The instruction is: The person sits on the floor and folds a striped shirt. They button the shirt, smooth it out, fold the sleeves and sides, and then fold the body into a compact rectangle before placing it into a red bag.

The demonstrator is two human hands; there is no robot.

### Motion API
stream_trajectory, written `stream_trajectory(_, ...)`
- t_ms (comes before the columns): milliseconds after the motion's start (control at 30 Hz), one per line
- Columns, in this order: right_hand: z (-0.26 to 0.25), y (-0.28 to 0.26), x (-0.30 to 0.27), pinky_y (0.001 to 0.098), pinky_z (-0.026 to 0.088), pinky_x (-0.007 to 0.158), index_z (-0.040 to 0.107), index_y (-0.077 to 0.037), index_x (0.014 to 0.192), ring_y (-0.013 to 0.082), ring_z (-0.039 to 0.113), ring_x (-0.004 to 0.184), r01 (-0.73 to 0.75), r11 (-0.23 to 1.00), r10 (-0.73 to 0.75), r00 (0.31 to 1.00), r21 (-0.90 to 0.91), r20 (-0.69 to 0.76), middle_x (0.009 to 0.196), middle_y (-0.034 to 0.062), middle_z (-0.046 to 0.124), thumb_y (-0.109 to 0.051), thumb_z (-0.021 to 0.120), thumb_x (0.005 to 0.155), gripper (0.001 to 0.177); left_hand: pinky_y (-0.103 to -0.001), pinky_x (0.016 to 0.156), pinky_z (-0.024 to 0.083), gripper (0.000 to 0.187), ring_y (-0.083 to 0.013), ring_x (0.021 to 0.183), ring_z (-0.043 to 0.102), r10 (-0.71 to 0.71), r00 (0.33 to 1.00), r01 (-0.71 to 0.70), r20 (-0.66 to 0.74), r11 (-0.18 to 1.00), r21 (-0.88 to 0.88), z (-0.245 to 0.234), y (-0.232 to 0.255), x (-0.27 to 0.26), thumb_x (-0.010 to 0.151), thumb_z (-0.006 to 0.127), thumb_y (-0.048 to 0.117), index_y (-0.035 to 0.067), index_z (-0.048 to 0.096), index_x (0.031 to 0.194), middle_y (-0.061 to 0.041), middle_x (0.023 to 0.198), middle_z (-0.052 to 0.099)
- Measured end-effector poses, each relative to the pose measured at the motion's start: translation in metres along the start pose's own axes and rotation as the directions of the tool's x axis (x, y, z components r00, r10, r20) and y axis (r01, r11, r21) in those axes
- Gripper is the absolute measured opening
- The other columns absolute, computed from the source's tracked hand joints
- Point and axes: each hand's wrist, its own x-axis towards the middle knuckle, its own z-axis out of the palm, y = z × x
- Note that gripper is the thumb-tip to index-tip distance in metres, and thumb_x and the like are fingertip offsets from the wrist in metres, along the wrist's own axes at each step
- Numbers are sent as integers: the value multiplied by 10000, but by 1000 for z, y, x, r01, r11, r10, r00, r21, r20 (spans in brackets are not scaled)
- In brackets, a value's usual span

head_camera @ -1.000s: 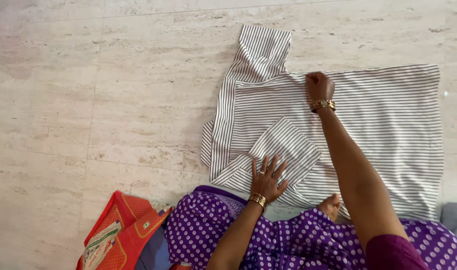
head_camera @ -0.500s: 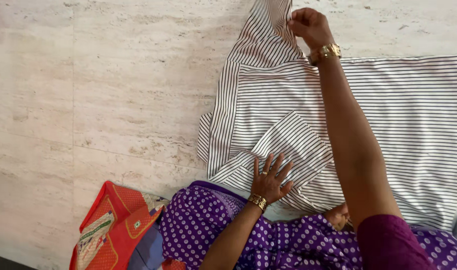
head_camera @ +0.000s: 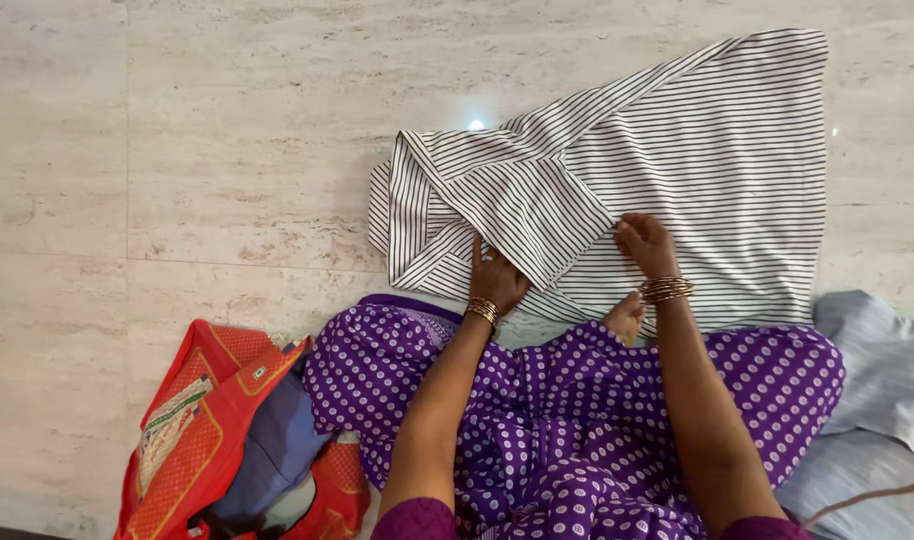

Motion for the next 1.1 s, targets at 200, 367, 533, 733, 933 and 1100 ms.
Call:
stream_trajectory(200, 18, -1, -6, 261, 586, 601, 660, -7, 1220, 108, 697, 717, -26, 995, 27, 999, -91, 18, 925, 85, 754, -279, 789, 906, 434, -338, 540, 524, 440, -137, 592, 619, -577, 815, 171, -54, 329, -929, 52, -16, 5, 936, 569, 405, 93, 652, 1236, -29, 874, 723)
stream_trajectory(367, 36, -19, -12, 238, 560, 551, 740, -40, 1087, 86, 677, 640, -78, 995, 73, 995, -66, -68, 838, 49, 763, -247, 818, 857, 320, -271, 485, 540, 458, -97, 539, 565, -583, 797, 294, 159, 144, -945, 56, -54, 37, 962, 760, 449, -5, 708, 932, -47, 711, 602)
stream_trajectory(533, 32, -24, -14, 241, 537, 504, 769, -78, 977, 79, 661, 593, -161, 981, 150, 983, -104, -103, 782, 19, 756, -243, 799, 859, 204, -279, 488, 589, 307, -131, 579, 690, -676, 725, 400, 134, 255, -880, 37, -48, 40, 818, 781, 344, 61, 692, 899, -35, 746, 726)
stream_trajectory(733, 43, -34, -28, 340, 565, 711, 754, -132, 1088, 161, 705, 840, 120, 838, -293, 922, -532, -253, 1032, 26, 766, -253, 738, 962, 175, -497, 908, 530, 428, -247, 1120, 650, -518, 688, 303, -508, 841, -447, 7, -16, 13, 961, 671, 364, 120, 563, 1295, -68, 1228, 675)
stream_trajectory(933, 85, -69, -31, 512, 218, 1209, 490, -197, 1469, 284, 302, 1486, 383, 507, -480, 870, -772, 116, 1598, 93, 382, -400, 585, 981, 536, -666, 1185, 110, 734, -367, 1518, 173, -205, 944, 221, -260, 975, 33, -20, -1, 53, 964, 372, 699, 282, 315, 1566, -67, 1657, 212)
stream_trajectory(1100, 67, -60, 6, 560, 9, 1240, 256, -248, 1588, 243, 77, 1557, 301, 402, -275, 940, -864, 200, 1697, 31, 138, -661, 330, 980, 739, -751, 1125, -24, 795, -414, 1533, -6, -353, 934, 356, -54, 928, 108, -39, -29, 82, 898, 266, 792, 399, 198, 1586, 2, 1698, 25)
